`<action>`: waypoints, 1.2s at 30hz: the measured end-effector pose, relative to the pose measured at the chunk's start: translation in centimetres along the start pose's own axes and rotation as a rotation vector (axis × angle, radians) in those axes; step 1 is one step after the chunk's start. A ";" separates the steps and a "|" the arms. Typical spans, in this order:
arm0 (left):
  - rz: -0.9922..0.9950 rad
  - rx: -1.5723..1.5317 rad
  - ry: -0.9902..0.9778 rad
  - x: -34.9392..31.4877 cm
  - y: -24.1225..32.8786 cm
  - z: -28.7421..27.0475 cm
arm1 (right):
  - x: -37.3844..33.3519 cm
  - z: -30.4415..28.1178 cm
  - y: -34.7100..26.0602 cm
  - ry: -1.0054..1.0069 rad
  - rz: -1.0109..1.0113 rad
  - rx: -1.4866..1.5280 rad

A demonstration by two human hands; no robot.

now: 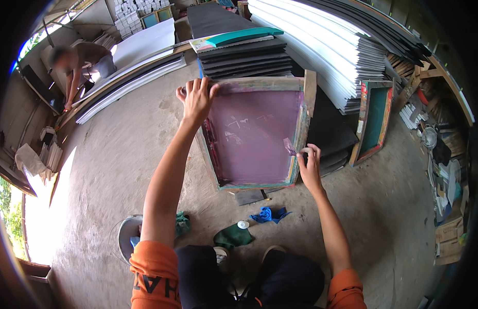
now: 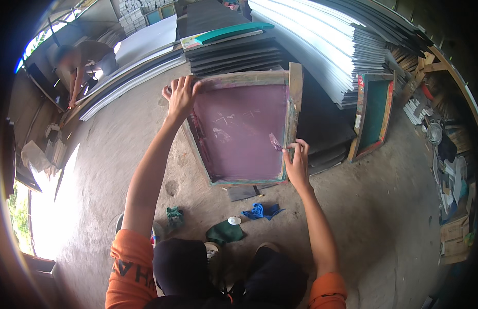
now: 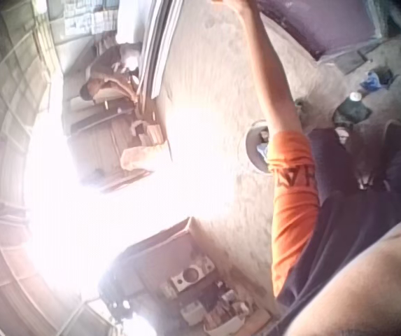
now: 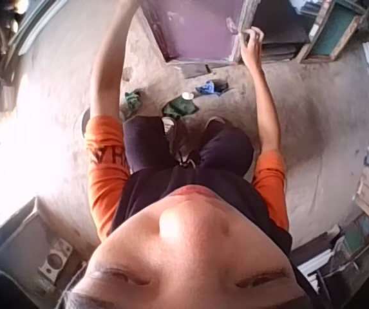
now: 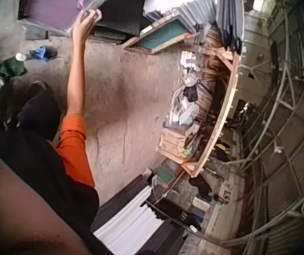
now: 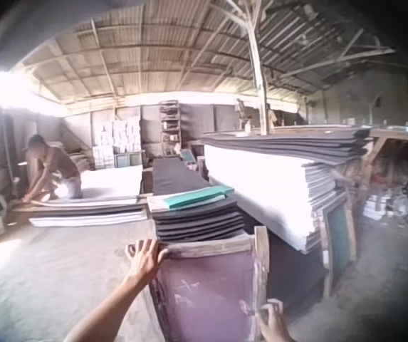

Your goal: The person sits on the floor and cleans a teal printing frame using a blue cloth and a liquid from a white bottle. They wipe the frame surface repeatedly, then lift and flip the frame to clean the back side. Finally, they peel a strip of blue tape from the frame's edge.

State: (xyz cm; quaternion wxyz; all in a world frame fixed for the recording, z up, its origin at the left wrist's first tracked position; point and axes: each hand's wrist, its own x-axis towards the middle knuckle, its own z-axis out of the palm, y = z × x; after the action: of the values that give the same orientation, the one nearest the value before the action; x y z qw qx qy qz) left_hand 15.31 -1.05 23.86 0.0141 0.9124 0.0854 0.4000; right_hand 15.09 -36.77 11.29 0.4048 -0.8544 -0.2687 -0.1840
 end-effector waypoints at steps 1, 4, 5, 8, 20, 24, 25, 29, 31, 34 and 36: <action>0.011 0.008 -0.009 -0.3 -0.5 1.1 | 0.0 0.5 -0.2 -0.010 0.018 0.061; -0.029 -0.037 -0.132 0.7 -2.4 3.0 | -0.6 2.6 -0.1 -0.029 0.099 0.249; -0.003 0.005 -0.106 1.1 -3.0 3.3 | -0.6 3.0 -0.1 -0.028 0.109 0.274; 0.105 -0.103 -0.032 -1.1 -1.6 3.3 | -3.8 3.5 0.9 -0.058 0.179 0.306; -0.293 -1.101 -1.037 -21.6 4.6 0.1 | -13.3 1.4 -3.3 -0.156 0.134 0.123; -0.575 -1.205 -1.612 -20.0 8.1 -5.3 | -10.3 -0.6 -9.5 -0.115 -0.395 -0.171; -0.515 -1.235 -1.568 -19.6 7.3 -6.4 | -9.5 -0.4 -11.1 -0.120 -0.488 -0.203; -0.480 -1.264 -1.163 -19.4 2.9 -11.8 | -6.6 1.4 -16.0 -0.096 -0.792 -0.253; -0.649 -1.303 -0.910 -20.2 -0.7 -14.1 | -5.6 3.3 -17.2 -0.121 -0.902 -0.225; -0.666 -0.997 -0.534 -23.5 -6.1 -15.6 | -4.8 6.9 -17.7 -0.368 -0.793 -0.189; -0.743 -0.904 -0.470 -28.3 -7.6 -14.6 | -4.6 10.5 -18.3 -0.698 -0.684 -0.162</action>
State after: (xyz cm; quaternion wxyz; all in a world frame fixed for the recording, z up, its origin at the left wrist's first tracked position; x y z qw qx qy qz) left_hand -15.32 1.12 12.46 0.5548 0.7893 0.2138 0.1537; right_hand 1.34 -20.31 13.32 0.1394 -0.7567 -0.6380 -0.0297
